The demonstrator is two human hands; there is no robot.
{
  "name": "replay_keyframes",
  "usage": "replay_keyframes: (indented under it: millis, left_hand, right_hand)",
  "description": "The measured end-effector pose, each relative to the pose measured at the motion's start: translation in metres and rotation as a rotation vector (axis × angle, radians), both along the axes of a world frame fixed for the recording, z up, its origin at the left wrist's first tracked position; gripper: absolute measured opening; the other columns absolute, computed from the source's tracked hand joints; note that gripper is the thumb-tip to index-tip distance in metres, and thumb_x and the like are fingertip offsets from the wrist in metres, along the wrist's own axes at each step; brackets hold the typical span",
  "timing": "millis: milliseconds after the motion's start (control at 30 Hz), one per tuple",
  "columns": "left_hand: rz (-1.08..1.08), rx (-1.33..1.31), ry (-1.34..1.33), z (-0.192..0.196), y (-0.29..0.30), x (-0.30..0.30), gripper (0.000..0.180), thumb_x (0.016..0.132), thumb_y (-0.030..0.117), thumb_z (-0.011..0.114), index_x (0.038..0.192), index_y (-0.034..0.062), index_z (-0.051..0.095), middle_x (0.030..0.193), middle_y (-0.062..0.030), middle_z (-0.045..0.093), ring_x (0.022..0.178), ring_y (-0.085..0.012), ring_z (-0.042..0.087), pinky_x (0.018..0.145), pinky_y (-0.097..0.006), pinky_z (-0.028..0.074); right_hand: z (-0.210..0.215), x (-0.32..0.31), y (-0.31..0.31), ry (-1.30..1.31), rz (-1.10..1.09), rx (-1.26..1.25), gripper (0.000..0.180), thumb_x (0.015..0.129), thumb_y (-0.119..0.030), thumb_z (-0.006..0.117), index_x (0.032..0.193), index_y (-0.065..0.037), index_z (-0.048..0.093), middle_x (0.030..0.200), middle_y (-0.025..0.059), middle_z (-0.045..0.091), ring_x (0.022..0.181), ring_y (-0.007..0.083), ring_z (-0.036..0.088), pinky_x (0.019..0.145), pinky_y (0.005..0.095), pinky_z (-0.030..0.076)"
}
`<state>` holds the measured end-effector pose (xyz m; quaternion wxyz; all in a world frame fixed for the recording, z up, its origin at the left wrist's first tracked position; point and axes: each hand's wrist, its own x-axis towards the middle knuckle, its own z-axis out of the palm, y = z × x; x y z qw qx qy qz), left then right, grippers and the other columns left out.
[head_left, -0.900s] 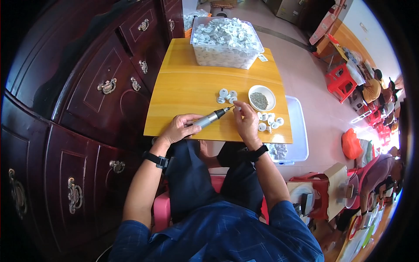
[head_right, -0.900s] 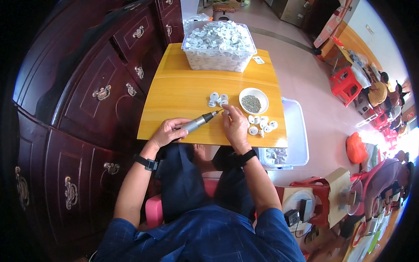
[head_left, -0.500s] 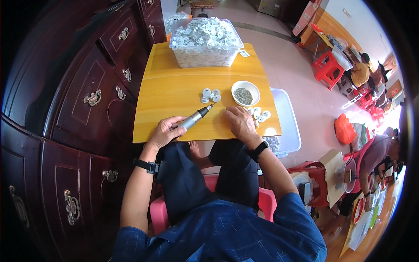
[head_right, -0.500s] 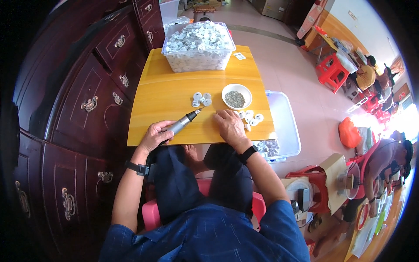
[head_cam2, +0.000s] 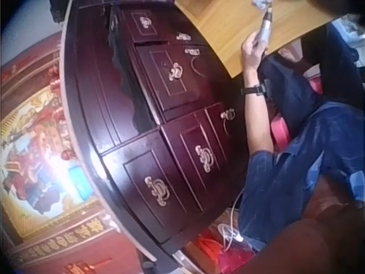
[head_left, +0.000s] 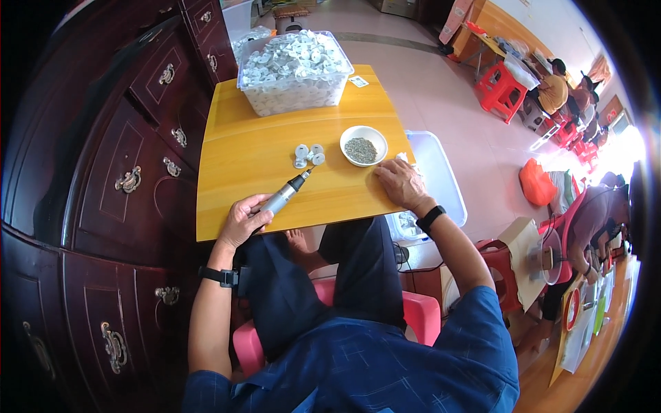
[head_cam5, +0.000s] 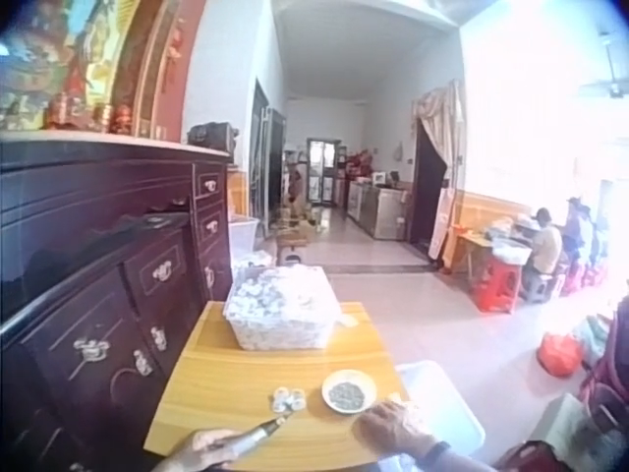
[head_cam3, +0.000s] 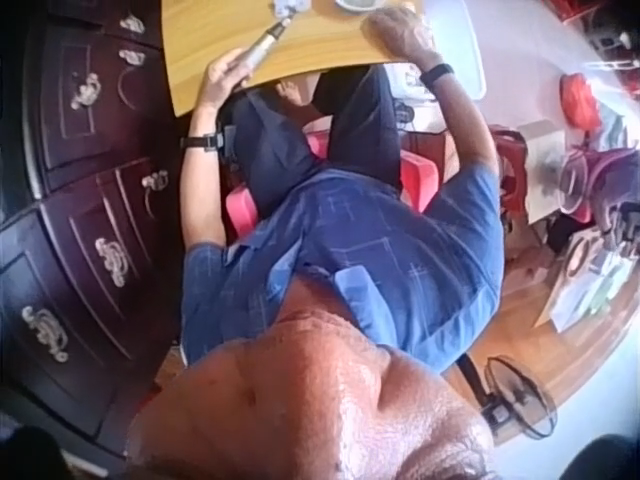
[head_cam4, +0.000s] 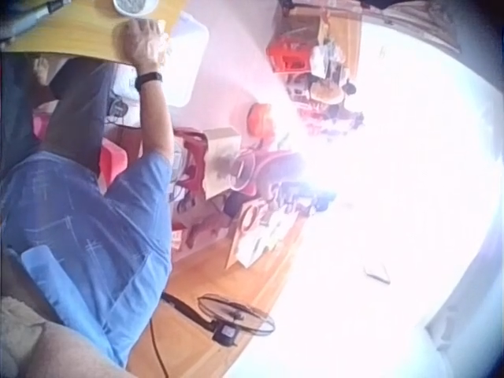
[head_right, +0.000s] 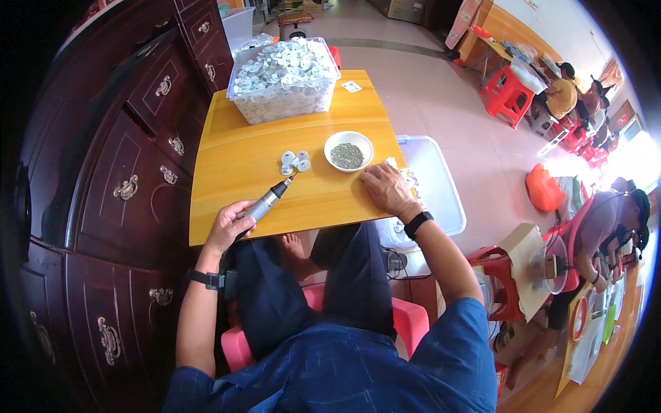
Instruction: Polishing small plastic shoe components using a hand-held rotary tool.
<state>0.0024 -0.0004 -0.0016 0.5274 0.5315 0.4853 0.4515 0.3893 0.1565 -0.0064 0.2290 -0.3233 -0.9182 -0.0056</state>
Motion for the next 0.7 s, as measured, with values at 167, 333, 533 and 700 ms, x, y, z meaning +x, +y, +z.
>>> replay_keyframes:
  millis: [167, 333, 533, 700]
  left_hand:
    - [-0.016, -0.005, 0.013, 0.003, 0.000, 0.001, 0.050, 0.089, 0.030, 0.071, 0.127, -0.0008, 0.060, 0.081, -0.0002, 0.063, 0.068, -0.0039, 0.056, 0.058, -0.019, 0.046]
    - [-0.014, -0.020, 0.007, 0.005, 0.000, 0.001, 0.050, 0.089, 0.029, 0.072, 0.127, -0.0007, 0.060, 0.080, -0.0001, 0.063, 0.067, -0.0039, 0.056, 0.058, -0.019, 0.047]
    - [-0.002, -0.029, 0.044, 0.003, -0.001, 0.001, 0.047, 0.091, 0.027, 0.069, 0.127, -0.0017, 0.058, 0.083, -0.0009, 0.063, 0.068, -0.0041, 0.056, 0.059, -0.018, 0.047]
    - [-0.009, -0.026, 0.042, 0.003, 0.001, 0.002, 0.048, 0.091, 0.029, 0.069, 0.127, -0.0016, 0.059, 0.084, -0.0003, 0.064, 0.070, -0.0038, 0.057, 0.059, -0.017, 0.048]
  right_hand:
    - [-0.001, 0.052, 0.036, -0.031, -0.184, 0.074, 0.017, 0.086, -0.013, 0.055, 0.101, -0.009, 0.065, 0.108, 0.0102, 0.065, 0.105, 0.0311, 0.060, 0.097, 0.0438, 0.045]
    - [-0.006, 0.079, 0.039, -0.008, -0.491, 0.048, 0.019, 0.090, -0.014, 0.056, 0.106, -0.010, 0.065, 0.111, 0.0112, 0.064, 0.108, 0.0319, 0.059, 0.097, 0.0448, 0.045]
    - [-0.025, 0.075, 0.011, 0.201, -0.567, -0.118, 0.023, 0.092, -0.017, 0.054, 0.112, -0.009, 0.064, 0.113, 0.0150, 0.065, 0.108, 0.0359, 0.059, 0.096, 0.0456, 0.046]
    - [-0.042, 0.056, 0.002, 0.385, -0.683, -0.362, 0.033, 0.099, -0.028, 0.044, 0.116, -0.003, 0.060, 0.100, 0.0262, 0.067, 0.093, 0.0464, 0.064, 0.085, 0.0513, 0.050]
